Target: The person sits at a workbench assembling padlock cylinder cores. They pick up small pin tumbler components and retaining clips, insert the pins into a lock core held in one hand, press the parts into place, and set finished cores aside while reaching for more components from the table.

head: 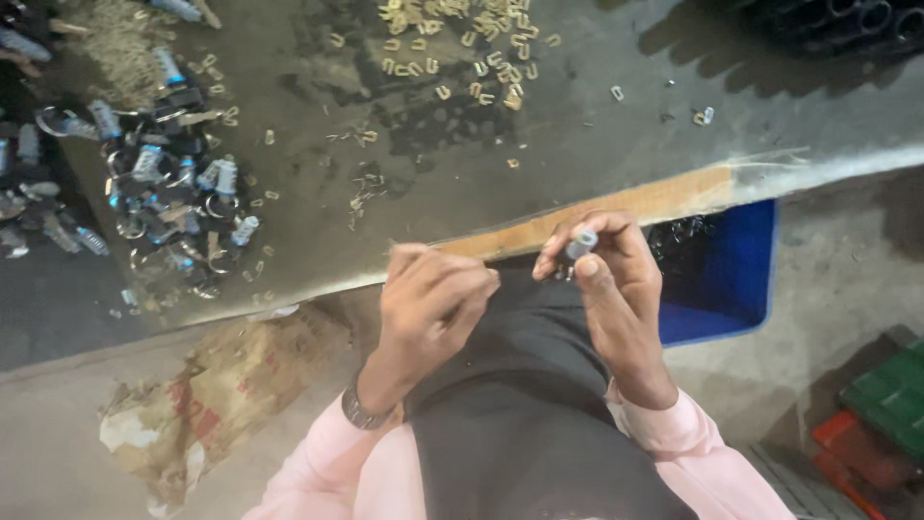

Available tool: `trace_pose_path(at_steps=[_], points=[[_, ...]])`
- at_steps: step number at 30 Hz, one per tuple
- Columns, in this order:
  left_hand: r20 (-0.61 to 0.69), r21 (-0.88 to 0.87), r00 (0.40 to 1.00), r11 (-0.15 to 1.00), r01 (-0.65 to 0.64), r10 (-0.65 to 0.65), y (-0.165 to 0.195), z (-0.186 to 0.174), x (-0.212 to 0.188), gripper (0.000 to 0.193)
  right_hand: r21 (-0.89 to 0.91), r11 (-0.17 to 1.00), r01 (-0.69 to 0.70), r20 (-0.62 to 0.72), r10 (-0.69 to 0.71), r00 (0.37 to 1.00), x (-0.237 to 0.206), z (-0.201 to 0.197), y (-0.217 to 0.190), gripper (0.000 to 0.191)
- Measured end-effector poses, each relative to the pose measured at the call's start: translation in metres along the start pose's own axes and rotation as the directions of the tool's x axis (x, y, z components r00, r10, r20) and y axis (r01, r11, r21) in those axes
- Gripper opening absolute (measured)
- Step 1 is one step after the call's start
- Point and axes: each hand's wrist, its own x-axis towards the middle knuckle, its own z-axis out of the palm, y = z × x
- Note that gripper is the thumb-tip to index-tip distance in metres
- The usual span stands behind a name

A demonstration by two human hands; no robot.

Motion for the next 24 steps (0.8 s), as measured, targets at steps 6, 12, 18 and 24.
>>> trace_pose_path(at_steps=[6,12,18,24], points=[[0.068,-0.554,0.936,0.767,0.323,-0.345,0.014,0.003,0.014,0.022,-0.018,0.993,-0.117,0.000,0.117,0.993,-0.001,-0.009,0.010,0.035],[0.167,-0.691,0.925,0.630,0.356,-0.340,0.020,0.006,0.028,0.019,-0.043,0.996,-0.081,0.014,0.082,0.997,-0.006,-0.012,0.008,0.034],[0.071,-0.532,0.977,0.821,0.208,-0.201,0.021,0.003,0.034,0.018,0.070,0.993,-0.097,-0.001,0.097,0.995,-0.007,-0.018,0.019,0.038],[-0.071,-0.300,0.997,0.954,-0.005,-0.017,0.026,0.012,0.037,0.023,0.297,0.936,-0.188,0.016,0.193,0.981,-0.007,-0.016,0.024,0.040]])
